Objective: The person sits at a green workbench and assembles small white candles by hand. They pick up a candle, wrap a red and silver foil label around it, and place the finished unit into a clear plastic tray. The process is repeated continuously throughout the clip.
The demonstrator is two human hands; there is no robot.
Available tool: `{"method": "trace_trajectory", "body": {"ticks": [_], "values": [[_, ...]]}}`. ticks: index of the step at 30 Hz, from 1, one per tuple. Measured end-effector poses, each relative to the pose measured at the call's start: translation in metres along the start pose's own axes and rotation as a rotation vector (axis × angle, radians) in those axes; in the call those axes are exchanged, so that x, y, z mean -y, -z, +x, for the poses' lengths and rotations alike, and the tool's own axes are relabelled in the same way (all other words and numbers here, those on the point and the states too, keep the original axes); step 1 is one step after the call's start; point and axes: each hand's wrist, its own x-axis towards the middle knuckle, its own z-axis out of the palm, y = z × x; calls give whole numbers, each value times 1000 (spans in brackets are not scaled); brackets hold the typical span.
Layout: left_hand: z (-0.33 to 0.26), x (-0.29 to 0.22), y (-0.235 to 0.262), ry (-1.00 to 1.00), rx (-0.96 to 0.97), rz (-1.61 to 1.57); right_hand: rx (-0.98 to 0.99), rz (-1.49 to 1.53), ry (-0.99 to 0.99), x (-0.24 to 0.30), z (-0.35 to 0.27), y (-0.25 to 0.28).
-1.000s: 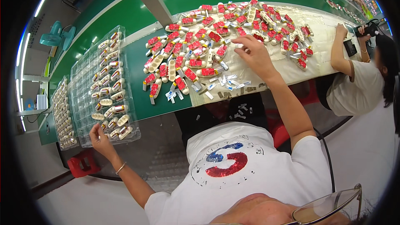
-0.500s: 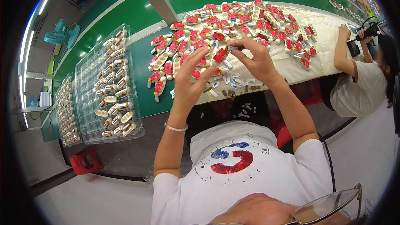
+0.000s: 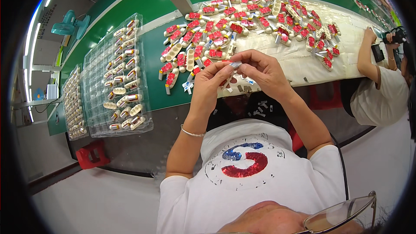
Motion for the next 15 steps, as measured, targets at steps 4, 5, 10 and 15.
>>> {"method": "trace_trajectory", "body": {"ticks": [4, 5, 10, 15], "values": [[-11, -3, -1, 16, -37, -50, 37, 101, -57, 1, -3, -5], [-13, -4, -1, 15, -33, -53, 42, 118, -67, 1, -3, -6], [-17, -7, -5, -12, -69, -24, 40, 182, -99, 4, -5, -6], [-20, -8, -6, -47, -89, 8, 42, 227, -111, 4, -6, -7]]}}
